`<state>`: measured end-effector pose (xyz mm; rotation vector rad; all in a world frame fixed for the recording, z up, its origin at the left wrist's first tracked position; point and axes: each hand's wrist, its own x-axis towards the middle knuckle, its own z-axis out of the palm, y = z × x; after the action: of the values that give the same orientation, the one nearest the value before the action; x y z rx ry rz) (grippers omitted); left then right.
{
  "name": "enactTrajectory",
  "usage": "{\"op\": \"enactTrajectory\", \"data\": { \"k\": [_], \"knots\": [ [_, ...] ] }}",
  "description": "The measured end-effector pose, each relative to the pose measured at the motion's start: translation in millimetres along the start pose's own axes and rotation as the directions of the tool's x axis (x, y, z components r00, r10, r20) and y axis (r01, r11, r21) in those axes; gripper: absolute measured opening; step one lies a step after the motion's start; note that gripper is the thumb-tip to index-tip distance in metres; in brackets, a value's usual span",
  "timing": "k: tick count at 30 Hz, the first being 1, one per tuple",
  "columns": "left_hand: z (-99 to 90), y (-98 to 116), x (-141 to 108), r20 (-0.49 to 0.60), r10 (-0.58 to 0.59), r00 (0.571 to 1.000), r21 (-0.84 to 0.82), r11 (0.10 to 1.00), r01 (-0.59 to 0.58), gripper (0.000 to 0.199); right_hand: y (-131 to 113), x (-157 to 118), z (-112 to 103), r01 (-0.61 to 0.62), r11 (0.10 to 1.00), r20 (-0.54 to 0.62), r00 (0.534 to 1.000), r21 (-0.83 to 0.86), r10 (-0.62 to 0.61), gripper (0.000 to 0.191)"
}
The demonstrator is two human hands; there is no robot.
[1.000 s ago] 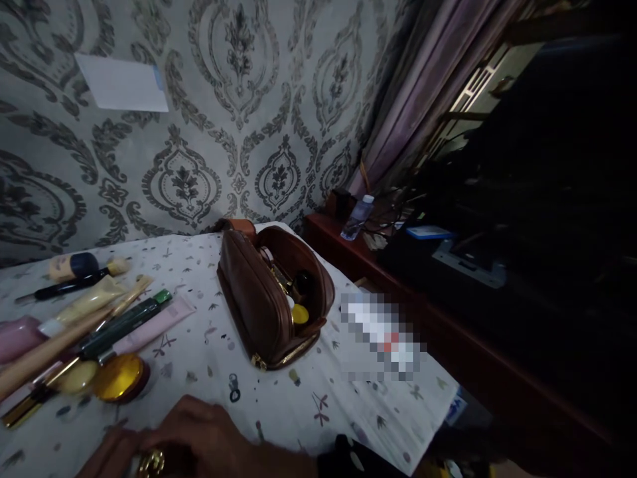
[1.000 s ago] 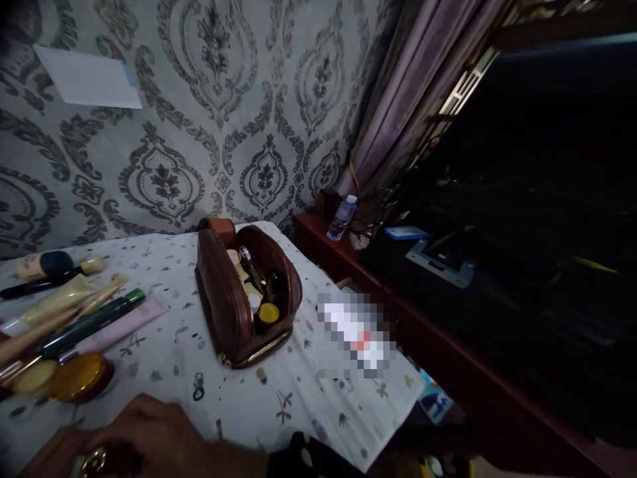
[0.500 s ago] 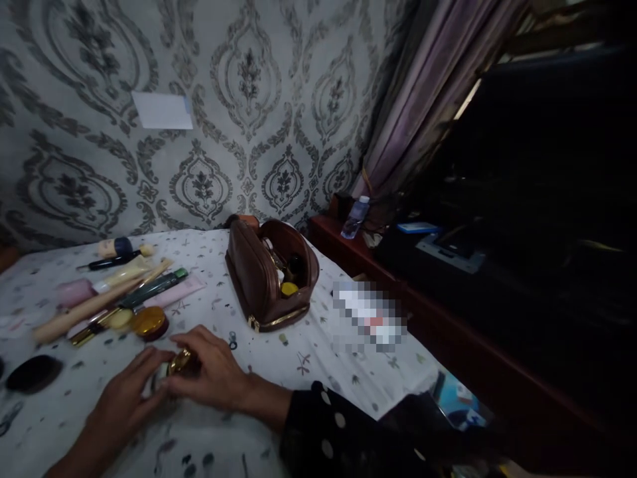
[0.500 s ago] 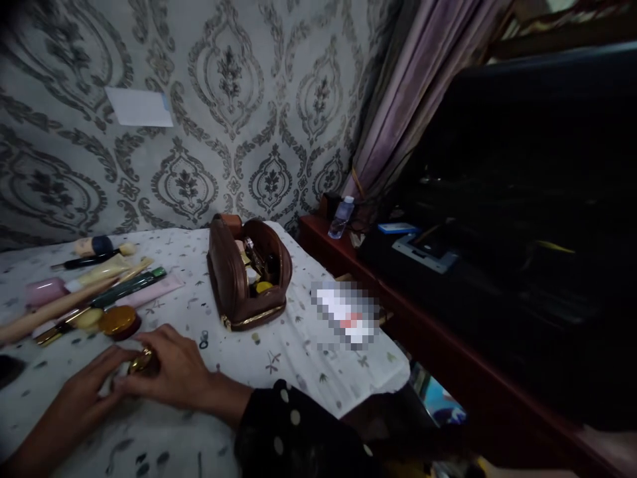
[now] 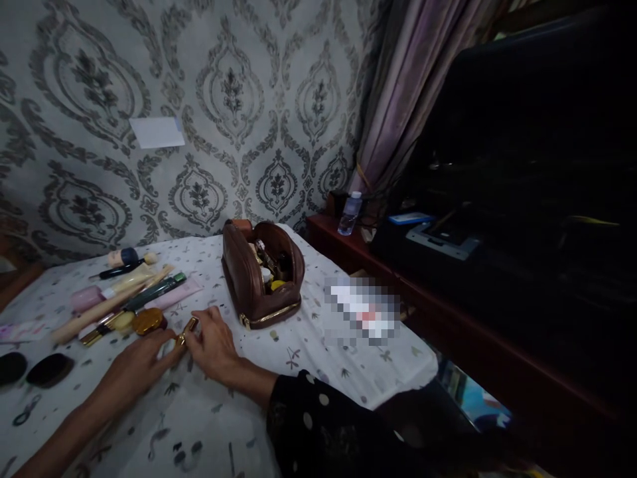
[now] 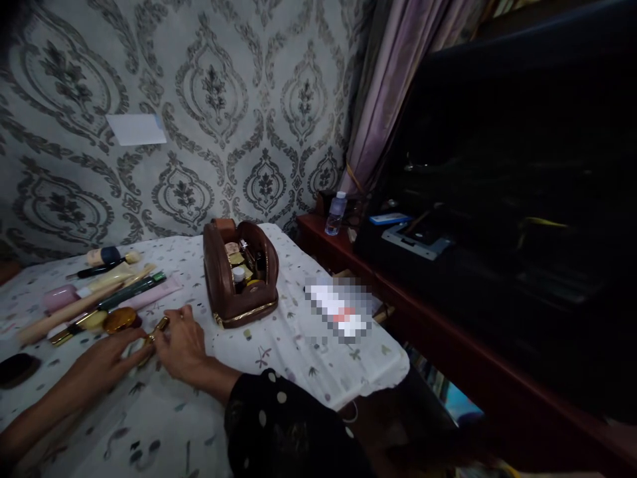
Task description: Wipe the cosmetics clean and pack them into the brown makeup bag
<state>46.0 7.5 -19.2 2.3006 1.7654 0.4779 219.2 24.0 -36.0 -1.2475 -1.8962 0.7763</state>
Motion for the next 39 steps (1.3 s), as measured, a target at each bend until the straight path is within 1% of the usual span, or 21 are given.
{"op": "enactTrajectory", "data": {
  "k": [2,5,7,8,9,11,12,14,16,18,21,22,23,26,28,30,32,34,36,38,39],
  "knots": [
    [-1.7,1,5,0.057,-0.036,0.998,0.085,0.996,0.031,0.043,-5,0,-7,0.005,1.000,0.014,1.000,-0.027,-0.004,0.044],
    [-5.5,3,10,0.147,-0.057,0.987,0.138,0.990,0.037,0.043,-19,-3,-41,0.178,0.984,-0.026,0.984,0.007,-0.178,0.036],
    [-8.3,5,11,0.181,-0.066,0.981,0.140,0.989,0.041,0.043,-26,-2,-80,0.347,0.938,-0.096,0.933,-0.027,-0.348,0.029],
    [-9.5,5,12,0.184,-0.074,0.980,0.137,0.989,0.049,0.043,-27,1,-103,0.399,0.913,-0.136,0.903,-0.083,-0.407,0.027],
    [-10.5,6,12,0.182,-0.085,0.980,0.135,0.989,0.061,0.043,-27,6,-125,0.405,0.902,-0.173,0.887,-0.151,-0.428,0.026],
    [-10.9,6,12,0.178,-0.102,0.979,0.132,0.988,0.079,0.044,-20,19,-165,0.322,0.895,-0.206,0.896,-0.308,-0.393,0.027],
    [-10.3,6,12,0.181,-0.101,0.978,0.129,0.989,0.078,0.045,-14,27,-181,0.283,0.878,-0.171,0.914,-0.386,-0.369,0.027],
    [-8.0,5,12,0.182,-0.085,0.980,0.117,0.991,0.064,0.046,-1,41,-201,0.253,0.830,-0.034,0.950,-0.497,-0.310,0.024],
    [-7.3,5,15,0.151,-0.056,0.987,0.077,0.996,0.045,0.047,11,50,-210,0.294,0.795,0.087,0.952,-0.531,-0.294,0.021],
    [-12.4,9,21,0.081,-0.010,0.997,0.002,1.000,0.009,0.047,16,54,-213,0.340,0.795,0.123,0.938,-0.502,-0.323,0.020],
    [-33.6,32,35,0.014,0.043,0.999,-0.154,0.987,-0.040,0.045,11,49,-213,0.359,0.863,0.041,0.928,-0.354,-0.370,0.017],
    [-42.3,45,39,0.033,0.034,0.999,-0.206,0.978,-0.027,0.043,6,44,-211,0.368,0.886,-0.005,0.923,-0.282,-0.385,0.016],
    [-50.4,58,43,0.093,0.054,0.994,-0.257,0.966,-0.028,0.041,1,39,-208,0.383,0.900,-0.051,0.914,-0.208,-0.401,0.015],
    [-62.8,98,48,0.097,0.056,0.994,-0.391,0.920,-0.014,0.040,-12,17,-189,0.427,0.904,-0.179,0.888,-0.016,-0.422,0.023],
    [-59.4,118,47,0.081,0.052,0.995,-0.460,0.888,-0.009,0.038,-15,3,-170,0.400,0.907,-0.209,0.905,0.129,-0.370,0.029],
    [-50.6,129,43,0.056,0.073,0.996,-0.508,0.861,-0.035,0.036,-12,-6,-150,0.332,0.891,-0.197,0.939,0.310,-0.282,0.026],
    [-41.6,135,38,0.038,0.096,0.995,-0.520,0.852,-0.062,0.034,-6,-10,-135,0.221,0.828,-0.140,0.975,0.515,-0.174,0.024],
    [-35.6,137,32,-0.002,0.080,0.997,-0.479,0.875,-0.071,0.034,0,-12,-126,0.091,0.732,-0.058,0.996,0.676,-0.070,0.029],
    [-32.5,136,26,-0.117,0.015,0.993,-0.384,0.921,-0.059,0.035,6,-15,-120,0.014,0.683,-0.010,1.000,0.730,-0.010,0.032],
    [-30.0,135,20,-0.288,-0.019,0.958,-0.272,0.960,-0.063,0.036,9,-20,-115,0.036,0.729,-0.034,0.999,0.683,-0.017,0.027],
    [-28.0,135,17,-0.361,0.007,0.932,-0.217,0.972,-0.092,0.035,10,-23,-112,0.072,0.770,-0.059,0.997,0.634,-0.045,0.022]
  ]
}}
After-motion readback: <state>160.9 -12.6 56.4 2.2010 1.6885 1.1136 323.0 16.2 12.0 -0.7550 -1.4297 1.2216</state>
